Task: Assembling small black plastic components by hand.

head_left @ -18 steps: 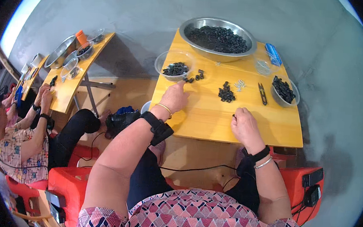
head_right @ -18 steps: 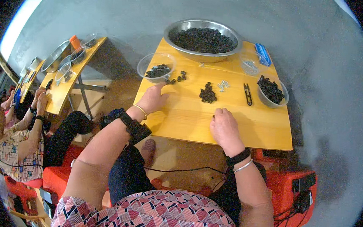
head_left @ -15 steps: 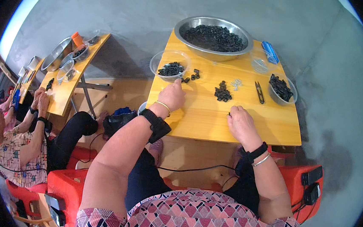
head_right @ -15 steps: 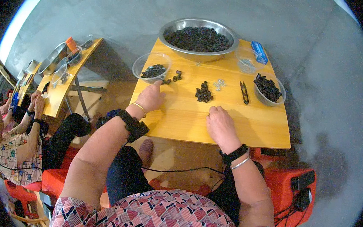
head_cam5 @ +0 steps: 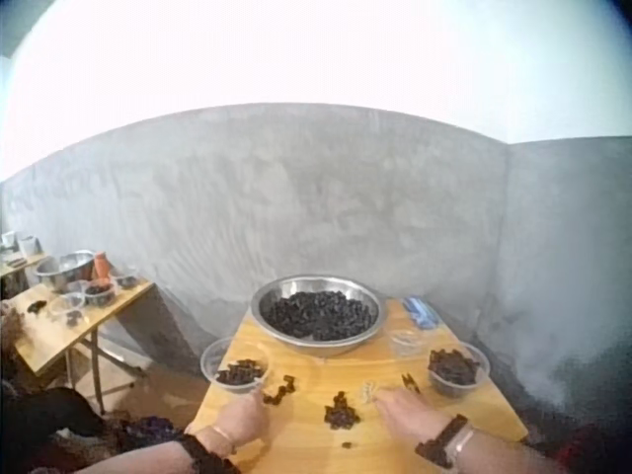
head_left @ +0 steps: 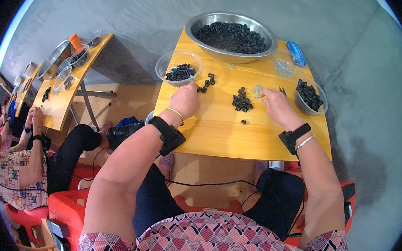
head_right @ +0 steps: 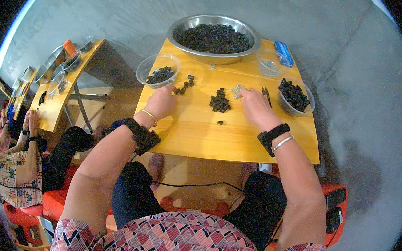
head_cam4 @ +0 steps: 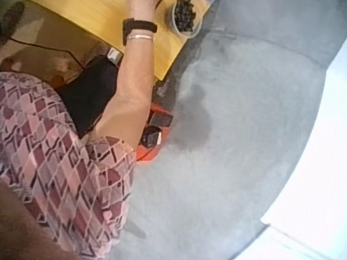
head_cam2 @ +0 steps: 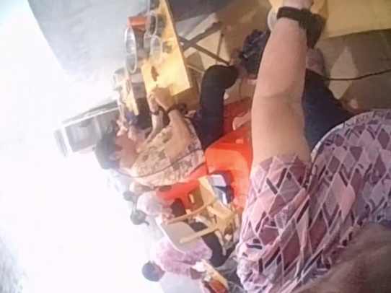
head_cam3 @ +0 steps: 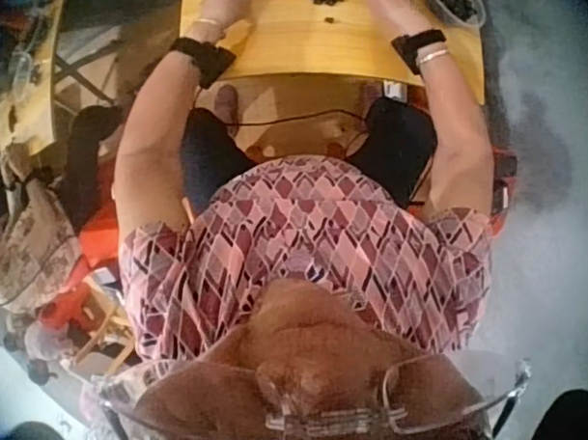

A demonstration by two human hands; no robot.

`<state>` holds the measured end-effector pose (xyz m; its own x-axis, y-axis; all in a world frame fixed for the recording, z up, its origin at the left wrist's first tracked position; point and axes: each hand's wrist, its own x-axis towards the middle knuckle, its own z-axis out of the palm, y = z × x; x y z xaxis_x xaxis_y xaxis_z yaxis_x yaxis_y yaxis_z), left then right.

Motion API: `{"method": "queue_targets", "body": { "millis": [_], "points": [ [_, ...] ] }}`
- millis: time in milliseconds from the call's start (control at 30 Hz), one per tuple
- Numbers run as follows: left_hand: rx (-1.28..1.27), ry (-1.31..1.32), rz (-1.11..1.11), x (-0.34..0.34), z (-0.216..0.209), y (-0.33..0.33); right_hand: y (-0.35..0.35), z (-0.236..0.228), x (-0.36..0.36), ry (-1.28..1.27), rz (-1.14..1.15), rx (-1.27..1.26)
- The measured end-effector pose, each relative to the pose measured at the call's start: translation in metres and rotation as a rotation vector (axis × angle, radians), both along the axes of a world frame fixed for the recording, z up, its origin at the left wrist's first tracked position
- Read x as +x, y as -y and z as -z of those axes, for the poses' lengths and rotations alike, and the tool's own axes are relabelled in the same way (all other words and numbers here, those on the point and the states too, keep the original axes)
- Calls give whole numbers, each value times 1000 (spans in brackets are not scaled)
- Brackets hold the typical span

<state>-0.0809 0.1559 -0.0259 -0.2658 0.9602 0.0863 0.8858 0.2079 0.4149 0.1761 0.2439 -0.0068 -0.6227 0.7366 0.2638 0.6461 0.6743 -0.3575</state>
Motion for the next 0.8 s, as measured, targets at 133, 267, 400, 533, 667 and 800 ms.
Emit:
{"method": "queue_targets", "body": {
  "millis": [133, 267, 400, 533, 667, 800],
  "points": [
    [48, 66, 14, 11, -5, 8, -16, 8, -8, 11, -134, 25],
    [102, 107, 119, 9, 0, 11, -15, 9, -16, 190, -129, 36],
    [75, 145, 128, 10, 1, 10, -8, 10, -11, 234, -82, -11],
    [63, 136, 103, 10, 7, 7, -6, 19, -7, 173, 41, -5],
    [51, 230, 102, 8, 0, 18, 0, 4, -3, -41, 39, 75],
    [-27, 669, 86, 26, -20, 50, 4, -13, 0, -80, 43, 189]
  ]
}}
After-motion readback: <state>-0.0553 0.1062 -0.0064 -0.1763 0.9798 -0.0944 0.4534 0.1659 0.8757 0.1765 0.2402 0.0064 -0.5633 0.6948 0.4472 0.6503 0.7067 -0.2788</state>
